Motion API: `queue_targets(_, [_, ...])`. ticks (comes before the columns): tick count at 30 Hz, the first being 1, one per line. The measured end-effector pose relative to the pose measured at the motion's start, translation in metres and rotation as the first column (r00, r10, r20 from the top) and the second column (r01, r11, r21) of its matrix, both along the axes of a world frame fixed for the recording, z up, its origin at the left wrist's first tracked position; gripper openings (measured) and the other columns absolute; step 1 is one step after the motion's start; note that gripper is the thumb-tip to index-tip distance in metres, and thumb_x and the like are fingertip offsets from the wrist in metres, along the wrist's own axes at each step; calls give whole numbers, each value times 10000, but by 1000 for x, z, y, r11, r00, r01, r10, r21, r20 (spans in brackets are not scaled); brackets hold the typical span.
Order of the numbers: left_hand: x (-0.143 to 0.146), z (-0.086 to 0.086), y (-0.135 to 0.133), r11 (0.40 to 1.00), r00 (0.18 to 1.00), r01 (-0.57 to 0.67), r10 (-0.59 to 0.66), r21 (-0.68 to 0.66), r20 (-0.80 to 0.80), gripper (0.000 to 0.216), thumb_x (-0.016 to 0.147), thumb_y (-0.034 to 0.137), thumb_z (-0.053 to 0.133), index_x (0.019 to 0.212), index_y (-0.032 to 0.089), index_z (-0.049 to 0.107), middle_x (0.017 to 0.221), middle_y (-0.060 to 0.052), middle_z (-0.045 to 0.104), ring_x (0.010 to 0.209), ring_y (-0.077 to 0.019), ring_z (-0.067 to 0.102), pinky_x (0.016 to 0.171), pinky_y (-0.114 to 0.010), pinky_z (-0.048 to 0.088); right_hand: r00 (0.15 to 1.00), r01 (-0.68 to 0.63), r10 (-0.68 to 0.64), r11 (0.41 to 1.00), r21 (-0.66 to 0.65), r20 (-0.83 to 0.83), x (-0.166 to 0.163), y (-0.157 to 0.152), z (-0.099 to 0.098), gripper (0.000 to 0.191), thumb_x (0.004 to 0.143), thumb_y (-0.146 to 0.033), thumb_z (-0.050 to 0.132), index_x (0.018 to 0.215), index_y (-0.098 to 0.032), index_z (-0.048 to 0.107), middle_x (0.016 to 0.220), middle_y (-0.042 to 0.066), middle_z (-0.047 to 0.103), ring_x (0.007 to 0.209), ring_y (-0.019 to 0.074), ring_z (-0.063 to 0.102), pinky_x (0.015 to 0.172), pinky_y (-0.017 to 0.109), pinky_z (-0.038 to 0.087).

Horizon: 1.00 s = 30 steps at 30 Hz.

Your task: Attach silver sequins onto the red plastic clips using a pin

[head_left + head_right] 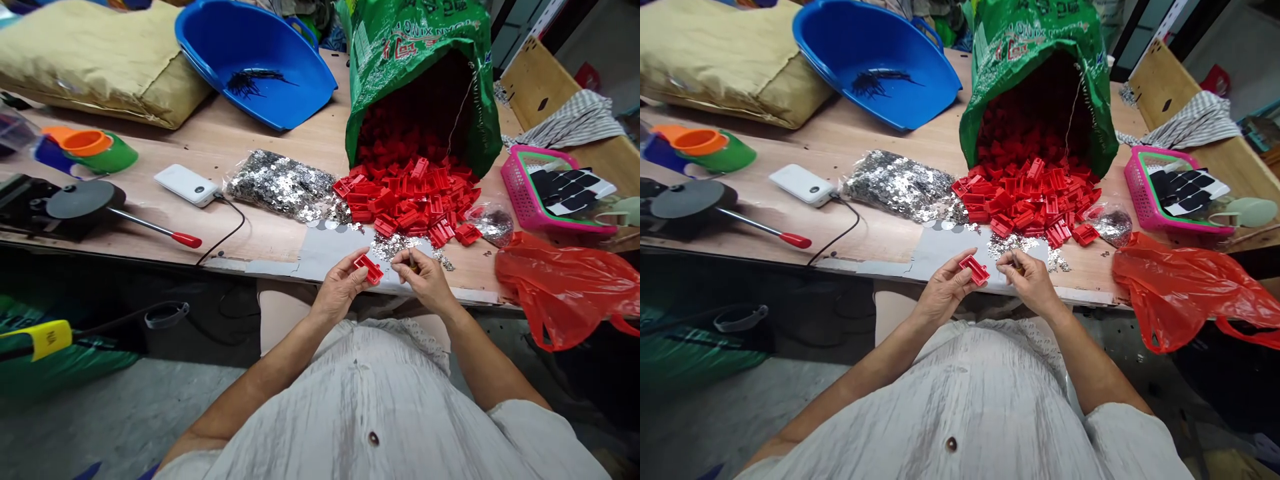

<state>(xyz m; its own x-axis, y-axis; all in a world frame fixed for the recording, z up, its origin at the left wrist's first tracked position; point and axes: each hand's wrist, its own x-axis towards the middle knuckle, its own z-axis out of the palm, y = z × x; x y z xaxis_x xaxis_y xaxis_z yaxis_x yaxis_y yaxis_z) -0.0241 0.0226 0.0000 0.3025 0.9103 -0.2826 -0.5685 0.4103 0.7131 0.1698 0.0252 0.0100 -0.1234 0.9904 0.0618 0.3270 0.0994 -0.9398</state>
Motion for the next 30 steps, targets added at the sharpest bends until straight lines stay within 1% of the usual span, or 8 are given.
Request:
queue_targets(3, [2, 2, 0, 1000, 1000, -3, 3, 20, -10, 454, 729, 267, 793, 1170, 239, 685, 879, -2, 662, 803, -125, 643, 811, -299, 545, 999, -44, 44, 999, 31, 12, -12, -9, 5, 174, 898, -396, 598, 883, -225, 629, 800, 14, 628, 623, 135, 557, 592, 273, 454])
queue_targets(8, [3, 2, -1, 998, 1000, 7, -6, 56, -13, 451, 721, 270, 796, 1160, 242, 697, 886, 0, 677, 791, -110, 635, 814, -270, 525, 988, -101, 74, 974, 201, 136, -15, -11, 6, 121, 919, -323, 582, 871, -231, 644, 878, 51, 634, 797, 181, 581, 717, 313, 467])
queue_targets(14, [1, 5, -2, 996, 998, 2, 3, 93, -55, 447, 724, 278, 788, 1160, 227, 703, 939, -22, 707, 827, -130, 626, 811, -263, 496, 965, -242, 204, 937, 250, 167, -7, -9, 4, 144, 939, -308, 545, 897, -247, 668, 902, 65, 656, 866, 204, 605, 783, 360, 490])
queue_targets(17, [-1, 3, -2, 988, 993, 30, -12, 154, -118, 440, 730, 267, 785, 1161, 225, 708, 952, -25, 722, 853, -140, 626, 840, -264, 474, 949, -311, 285, 921, 235, 136, -4, -8, 4, 139, 936, -291, 547, 914, -253, 679, 913, 59, 670, 883, 201, 615, 809, 367, 489])
queue_targets(19, [-1, 1, -1, 981, 988, 46, -17, 188, -157, 437, 732, 268, 783, 1161, 227, 711, 988, -31, 731, 885, -155, 632, 861, -272, 468, 947, -317, 298, 926, 206, 121, -3, -8, 5, 113, 919, -304, 582, 924, -254, 683, 911, 55, 673, 869, 198, 613, 796, 358, 486])
queue_targets(24, [0, -6, -3, 978, 980, 76, -37, 196, -196, 449, 734, 290, 782, 1173, 232, 708, 1009, -34, 744, 903, -173, 643, 869, -285, 478, 960, -273, 264, 956, 105, 93, -3, -12, 3, 102, 872, -337, 653, 911, -243, 660, 874, 30, 644, 750, 165, 563, 684, 297, 448])
queue_targets(28, [1, -9, -4, 976, 982, 76, -38, 203, -185, 454, 744, 292, 772, 1186, 226, 694, 1031, -38, 736, 925, -172, 642, 874, -281, 484, 977, -207, 204, 978, 36, 56, 0, -15, -2, 126, 856, -341, 665, 875, -226, 618, 825, -2, 607, 625, 121, 469, 602, 266, 390])
queue_targets(30, [0, -10, -3, 971, 979, 84, -38, 224, -202, 440, 751, 285, 766, 1180, 223, 686, 1059, -46, 727, 948, -174, 642, 884, -285, 488, 979, -189, 189, 982, 5, 73, 2, -16, -3, 141, 867, -351, 647, 922, -226, 614, 822, -7, 595, 610, 116, 452, 598, 263, 388])
